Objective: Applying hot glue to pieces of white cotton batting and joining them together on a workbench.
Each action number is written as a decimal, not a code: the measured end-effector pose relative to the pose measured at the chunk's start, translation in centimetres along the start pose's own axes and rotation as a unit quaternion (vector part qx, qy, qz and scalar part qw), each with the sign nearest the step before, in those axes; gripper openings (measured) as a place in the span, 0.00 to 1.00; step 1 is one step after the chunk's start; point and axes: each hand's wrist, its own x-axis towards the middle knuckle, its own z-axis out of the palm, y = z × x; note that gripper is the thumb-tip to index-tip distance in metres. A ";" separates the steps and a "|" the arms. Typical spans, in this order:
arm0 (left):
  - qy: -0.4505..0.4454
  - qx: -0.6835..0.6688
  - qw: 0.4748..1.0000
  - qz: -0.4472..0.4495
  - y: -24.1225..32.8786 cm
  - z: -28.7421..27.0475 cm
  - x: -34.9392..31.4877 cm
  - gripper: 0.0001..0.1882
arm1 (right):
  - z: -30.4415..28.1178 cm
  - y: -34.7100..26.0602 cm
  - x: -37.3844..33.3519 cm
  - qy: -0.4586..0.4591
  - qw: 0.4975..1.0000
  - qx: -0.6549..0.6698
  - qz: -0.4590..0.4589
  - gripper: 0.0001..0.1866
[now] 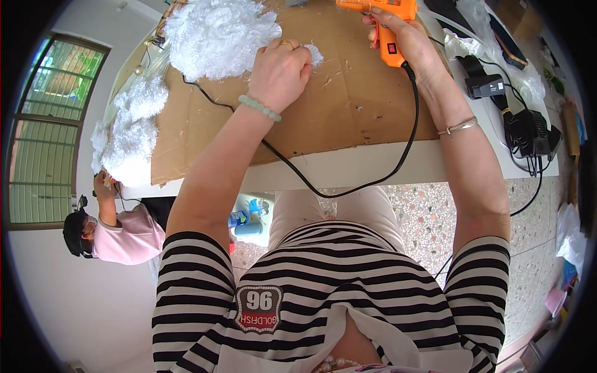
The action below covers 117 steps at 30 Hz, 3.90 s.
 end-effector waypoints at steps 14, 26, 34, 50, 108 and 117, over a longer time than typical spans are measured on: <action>-0.060 -0.182 0.962 -0.193 -1.9 0.7 0.4 0.04 | 0.3 -0.8 -0.6 0.005 1.000 0.005 0.025 0.17; -0.016 -0.042 0.987 -0.157 0.5 0.9 2.1 0.11 | -0.3 -0.6 -0.1 -0.012 0.999 0.033 0.016 0.16; -0.038 -0.117 0.966 -0.229 -1.2 2.3 1.3 0.09 | -0.6 -0.4 0.1 -0.006 1.000 0.025 0.014 0.15; -0.045 0.018 0.995 0.082 -3.0 0.8 0.5 0.08 | -0.5 -0.5 0.1 -0.020 0.999 0.025 0.030 0.16; -0.045 -0.236 0.963 -0.120 -3.3 -0.6 1.2 0.18 | -0.7 0.1 0.8 -0.016 1.000 0.025 0.004 0.15; -0.055 -0.345 0.897 -0.273 -5.8 -1.6 1.4 0.15 | 0.1 -0.3 0.4 0.007 0.998 0.068 0.006 0.17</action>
